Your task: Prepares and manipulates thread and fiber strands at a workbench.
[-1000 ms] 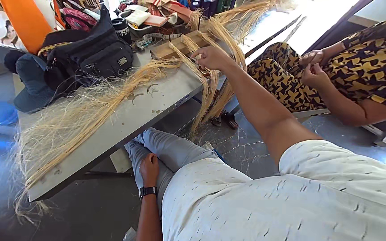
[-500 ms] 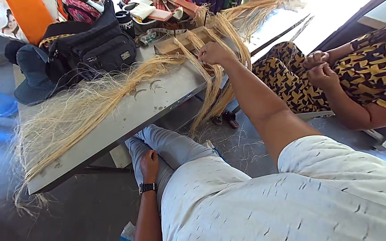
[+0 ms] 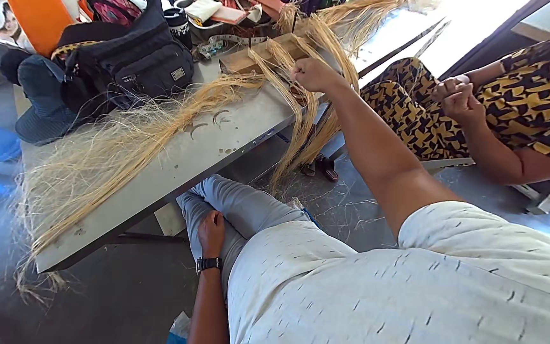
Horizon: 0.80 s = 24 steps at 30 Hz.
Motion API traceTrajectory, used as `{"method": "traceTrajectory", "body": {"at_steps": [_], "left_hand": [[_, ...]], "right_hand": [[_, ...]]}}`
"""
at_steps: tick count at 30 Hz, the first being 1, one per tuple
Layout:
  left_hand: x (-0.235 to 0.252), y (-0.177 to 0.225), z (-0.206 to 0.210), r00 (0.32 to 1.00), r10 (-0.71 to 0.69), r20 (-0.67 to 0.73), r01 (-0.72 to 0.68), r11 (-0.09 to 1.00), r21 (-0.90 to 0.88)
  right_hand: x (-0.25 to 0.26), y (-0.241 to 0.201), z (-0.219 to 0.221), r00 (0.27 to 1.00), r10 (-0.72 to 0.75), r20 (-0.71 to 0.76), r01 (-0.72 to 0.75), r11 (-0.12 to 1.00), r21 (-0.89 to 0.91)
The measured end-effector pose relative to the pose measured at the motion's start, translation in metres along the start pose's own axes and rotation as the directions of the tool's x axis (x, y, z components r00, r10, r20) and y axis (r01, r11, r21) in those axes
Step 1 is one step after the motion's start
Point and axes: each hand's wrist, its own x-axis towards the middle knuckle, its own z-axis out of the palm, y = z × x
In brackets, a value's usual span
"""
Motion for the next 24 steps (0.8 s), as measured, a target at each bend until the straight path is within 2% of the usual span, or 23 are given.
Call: {"method": "traceTrajectory", "body": {"at_steps": [7,9,12,14,16,19,22,24], "left_hand": [[0.0,0.0,0.0,1.0,-0.001,0.002,0.001,1.0,0.005],[0.001,-0.001,0.0,1.0,0.002,0.003,-0.002,1.0,-0.002],[0.001,0.0,-0.001,1.0,-0.006,0.007,0.006,1.0,-0.006],[0.001,0.0,0.0,1.0,-0.005,0.005,0.005,1.0,-0.004],[0.0,0.0,0.001,1.0,0.002,-0.004,-0.002,1.0,-0.004],[0.0,-0.001,0.001,1.0,0.013,-0.007,-0.013,1.0,-0.01],[0.0,-0.002,0.002,1.0,0.017,-0.005,-0.017,1.0,-0.013],[0.0,-0.002,0.002,1.0,0.015,-0.009,-0.015,1.0,-0.011]], "right_hand": [[-0.053,0.009,0.0,0.994,-0.016,0.104,0.018,1.0,-0.022],[-0.072,0.017,0.003,0.984,-0.022,0.177,0.021,1.0,0.004],[-0.104,0.029,0.016,0.931,0.046,0.363,-0.061,0.998,0.029],[-0.125,0.043,0.035,0.841,0.125,0.527,-0.149,0.989,0.003],[-0.147,0.071,0.074,0.735,0.215,0.643,-0.232,0.971,-0.059],[-0.189,0.119,0.145,0.506,0.365,0.782,-0.318,0.921,-0.225],[-0.251,0.168,0.196,0.32,0.534,0.782,-0.438,0.816,-0.378],[-0.296,0.193,0.21,0.206,0.638,0.742,-0.588,0.687,-0.427]]}}
